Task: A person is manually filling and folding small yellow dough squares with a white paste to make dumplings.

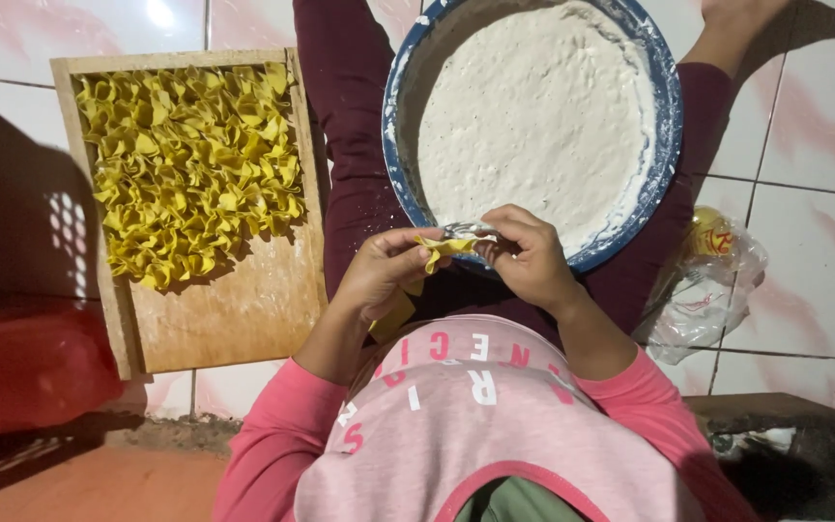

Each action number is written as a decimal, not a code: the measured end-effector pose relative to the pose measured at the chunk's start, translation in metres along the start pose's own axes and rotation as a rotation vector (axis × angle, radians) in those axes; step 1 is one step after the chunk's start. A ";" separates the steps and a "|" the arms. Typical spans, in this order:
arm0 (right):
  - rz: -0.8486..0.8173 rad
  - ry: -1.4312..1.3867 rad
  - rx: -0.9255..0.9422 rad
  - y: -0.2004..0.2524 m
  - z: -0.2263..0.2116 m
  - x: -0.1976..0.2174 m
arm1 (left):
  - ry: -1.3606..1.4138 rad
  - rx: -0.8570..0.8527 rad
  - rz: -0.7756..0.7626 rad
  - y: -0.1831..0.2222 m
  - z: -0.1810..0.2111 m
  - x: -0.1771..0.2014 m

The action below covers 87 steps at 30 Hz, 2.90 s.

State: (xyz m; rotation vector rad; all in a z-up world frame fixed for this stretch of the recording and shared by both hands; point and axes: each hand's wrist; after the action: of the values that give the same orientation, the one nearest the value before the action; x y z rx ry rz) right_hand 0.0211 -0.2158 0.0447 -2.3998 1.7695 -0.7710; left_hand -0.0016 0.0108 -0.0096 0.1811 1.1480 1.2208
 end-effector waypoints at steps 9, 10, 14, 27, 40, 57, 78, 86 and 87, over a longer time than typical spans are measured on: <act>0.001 -0.125 -0.277 0.002 -0.006 -0.007 | 0.007 0.009 0.000 -0.005 -0.008 0.001; 0.002 -0.126 -0.277 0.005 -0.002 -0.007 | 0.005 0.009 0.001 -0.004 -0.009 0.001; 0.066 -0.220 -0.360 0.006 0.002 -0.007 | -0.046 -0.053 0.052 0.002 -0.009 -0.006; 0.198 -0.049 -0.167 0.006 -0.005 -0.030 | -0.573 -0.625 0.242 0.008 -0.009 -0.036; 0.251 0.054 -0.131 0.003 -0.011 -0.032 | -0.860 -0.874 0.282 0.022 -0.019 -0.055; 0.130 0.088 -0.030 -0.003 -0.020 -0.017 | -0.393 -0.644 0.231 -0.006 -0.019 -0.028; 0.304 -0.860 -0.608 0.053 0.057 -0.002 | -0.508 -0.597 1.325 0.020 -0.053 0.219; 0.263 -0.849 -0.590 0.053 0.059 0.000 | -0.573 -0.713 1.495 -0.003 -0.035 0.232; 0.266 -0.855 -0.591 0.053 0.060 0.000 | -0.572 -0.715 1.510 -0.004 -0.031 0.230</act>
State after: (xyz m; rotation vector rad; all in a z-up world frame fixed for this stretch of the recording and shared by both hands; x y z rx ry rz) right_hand 0.0003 -0.2482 -0.0250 -2.1241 1.9525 0.8044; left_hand -0.0457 0.1795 -0.1623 0.8694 -0.1827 2.5530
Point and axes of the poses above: each hand's wrist, its own y-axis away from the middle knuckle, its own x-axis out of the back of the hand, z = x × y, and after that the axes turned 15 degrees about x, right-handed
